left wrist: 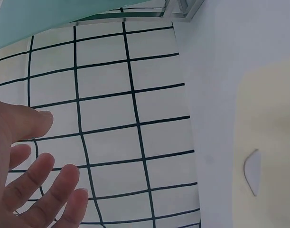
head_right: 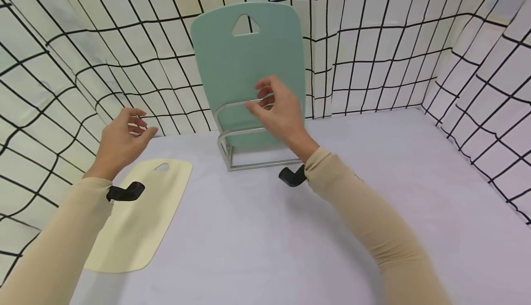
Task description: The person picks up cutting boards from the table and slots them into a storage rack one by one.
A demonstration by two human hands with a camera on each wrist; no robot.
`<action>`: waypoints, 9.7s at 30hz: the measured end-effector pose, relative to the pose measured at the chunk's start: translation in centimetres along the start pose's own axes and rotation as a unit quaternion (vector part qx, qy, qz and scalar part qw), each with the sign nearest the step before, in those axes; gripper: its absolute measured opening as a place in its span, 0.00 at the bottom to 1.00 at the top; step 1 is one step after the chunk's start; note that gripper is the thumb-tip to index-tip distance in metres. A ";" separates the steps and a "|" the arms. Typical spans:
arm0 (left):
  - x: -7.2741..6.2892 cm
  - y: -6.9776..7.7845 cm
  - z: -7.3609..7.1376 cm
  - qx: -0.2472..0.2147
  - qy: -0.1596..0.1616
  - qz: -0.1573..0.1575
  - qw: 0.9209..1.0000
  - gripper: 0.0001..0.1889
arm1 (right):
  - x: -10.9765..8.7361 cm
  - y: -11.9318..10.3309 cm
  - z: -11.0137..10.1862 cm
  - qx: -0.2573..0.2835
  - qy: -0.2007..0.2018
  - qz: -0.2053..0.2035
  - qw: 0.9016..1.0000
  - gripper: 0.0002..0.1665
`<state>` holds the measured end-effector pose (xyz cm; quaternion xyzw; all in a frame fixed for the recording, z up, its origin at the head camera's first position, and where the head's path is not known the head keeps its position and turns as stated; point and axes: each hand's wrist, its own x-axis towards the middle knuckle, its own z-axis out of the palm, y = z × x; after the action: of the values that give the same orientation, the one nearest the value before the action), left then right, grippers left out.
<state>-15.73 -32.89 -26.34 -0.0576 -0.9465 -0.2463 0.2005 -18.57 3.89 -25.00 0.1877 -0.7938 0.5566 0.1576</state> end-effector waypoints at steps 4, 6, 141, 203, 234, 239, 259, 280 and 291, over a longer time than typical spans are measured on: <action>-0.6 -0.7 -0.1 -0.001 -0.008 -0.002 1.000 0.25 | -0.7 -0.2 1.6 0.018 -0.017 -0.005 1.000 0.27; -1.0 -1.3 -0.1 -0.006 -0.011 0.001 1.000 0.25 | -1.1 -0.3 2.6 0.023 -0.026 -0.003 0.999 0.26; -8.1 -11.6 0.9 0.036 -0.241 -0.251 0.937 0.47 | -8.3 4.3 19.1 0.301 -0.258 0.364 0.843 0.46; -7.8 -9.4 -0.2 -0.056 -0.251 -0.272 0.927 0.52 | -8.6 3.9 18.9 0.240 -0.176 0.287 0.911 0.28; -8.4 -8.8 -0.9 -0.074 -0.201 -0.261 0.941 0.42 | -8.2 3.4 18.7 0.160 -0.143 0.279 0.936 0.28; -8.3 -8.6 -1.0 -0.062 -0.196 -0.260 0.943 0.40 | -8.1 3.1 18.4 0.159 -0.140 0.276 0.937 0.28; -8.0 -8.1 -2.0 -0.075 -0.171 -0.266 0.946 0.43 | -7.8 2.7 18.1 0.126 -0.117 0.241 0.955 0.22; -8.4 -7.4 -3.2 -0.076 -0.112 -0.259 0.956 0.43 | -7.0 1.0 17.9 0.111 -0.088 0.228 0.963 0.20; -8.4 -6.2 -4.2 -0.087 -0.062 -0.282 0.954 0.38 | -6.3 -0.1 17.5 0.103 -0.076 0.213 0.969 0.19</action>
<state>-7.90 -40.39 -29.18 0.1788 -0.9097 -0.3703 0.0580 -13.73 -11.87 -33.55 0.0713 -0.7635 0.6402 -0.0452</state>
